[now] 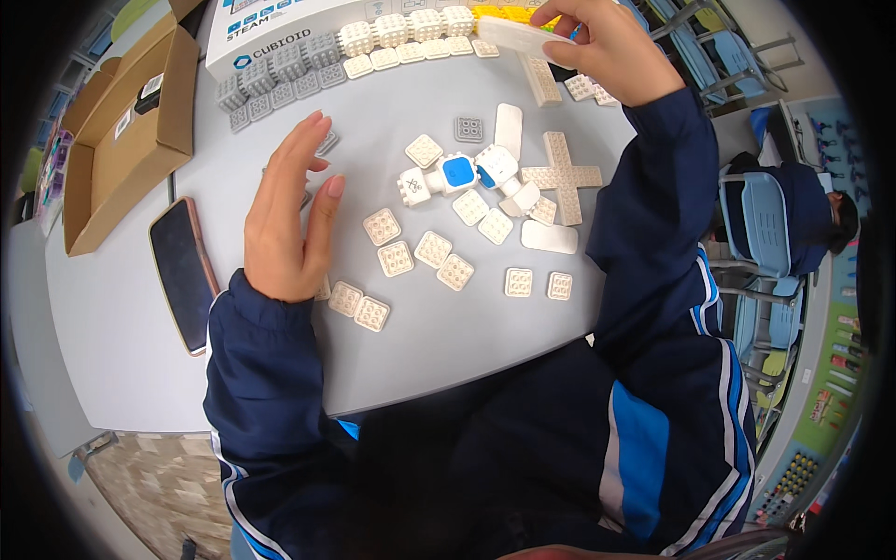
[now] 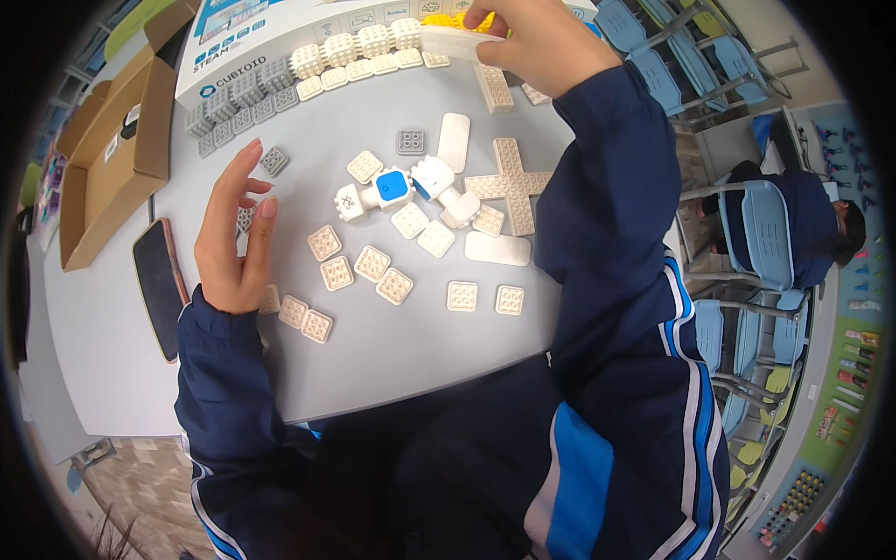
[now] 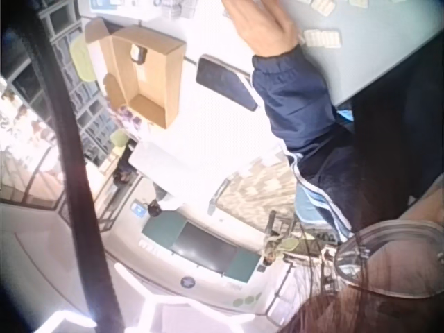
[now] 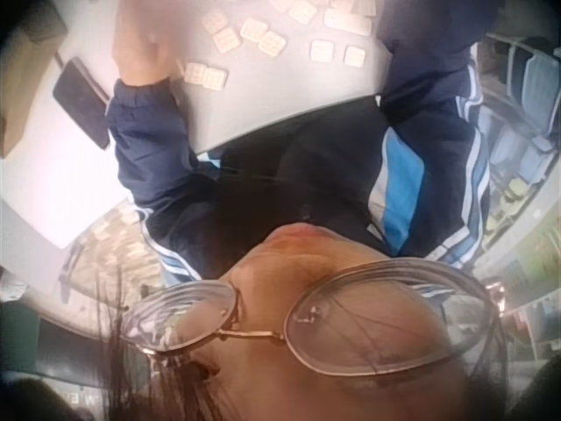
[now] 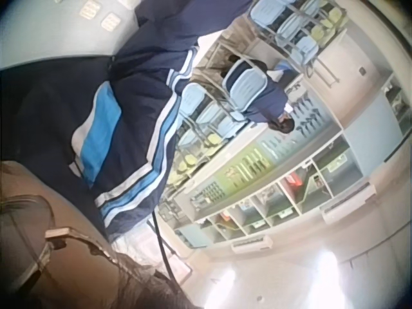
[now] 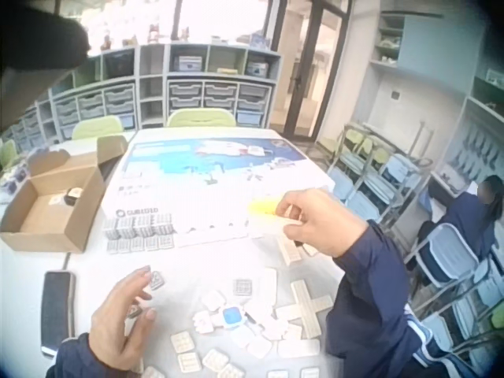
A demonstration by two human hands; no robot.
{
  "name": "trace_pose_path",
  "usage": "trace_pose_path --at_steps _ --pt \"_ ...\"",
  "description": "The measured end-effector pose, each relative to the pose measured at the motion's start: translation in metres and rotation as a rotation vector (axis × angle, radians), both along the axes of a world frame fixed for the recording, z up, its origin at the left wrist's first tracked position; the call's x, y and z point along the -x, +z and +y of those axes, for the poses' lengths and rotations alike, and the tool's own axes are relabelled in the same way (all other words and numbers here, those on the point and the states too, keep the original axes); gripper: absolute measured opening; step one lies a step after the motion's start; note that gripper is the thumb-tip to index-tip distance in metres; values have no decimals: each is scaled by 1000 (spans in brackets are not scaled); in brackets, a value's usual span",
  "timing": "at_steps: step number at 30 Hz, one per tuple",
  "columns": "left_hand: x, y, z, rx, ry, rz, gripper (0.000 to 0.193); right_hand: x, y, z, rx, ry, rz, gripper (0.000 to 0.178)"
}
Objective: The person assembles small interlocking plastic blocks on a table, arranging them into rows and shapes. They handle white, gray, and colored blocks, connecting them by hand and occasionally repositioning pieces to form a larger structure.
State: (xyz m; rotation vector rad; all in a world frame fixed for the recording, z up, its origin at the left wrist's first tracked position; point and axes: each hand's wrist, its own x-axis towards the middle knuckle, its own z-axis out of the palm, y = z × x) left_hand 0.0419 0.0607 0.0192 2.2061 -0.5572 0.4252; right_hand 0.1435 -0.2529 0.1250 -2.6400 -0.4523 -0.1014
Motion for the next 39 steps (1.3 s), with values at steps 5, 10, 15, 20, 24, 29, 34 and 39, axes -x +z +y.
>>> trace_pose_path --at_steps 5,10,15,20,24,29,34,39 --pt "1 0 6 -81 -8 -84 40 -16 -21 0 50 -118 -29 27" --pt "-2 -2 12 -208 7 -187 29 -18 -33 1 140 -143 -90 28" --pt "2 0 10 -197 14 -110 26 -25 -57 -6 344 -122 -73 37" --pt "1 -2 9 -171 -11 -105 25 -19 -55 4 412 -50 17 42" --pt "0 -4 7 -156 -18 -119 26 -22 -62 10 410 -47 47 44" --pt "0 -4 6 -158 -29 -125 26 -24 -63 9 374 -41 50 43" --pt "-1 -5 6 -173 -31 -124 26 -25 -61 8 359 -20 89 43" --pt "-2 -6 7 -190 -37 -143 26 -24 -63 7 334 -38 108 46"
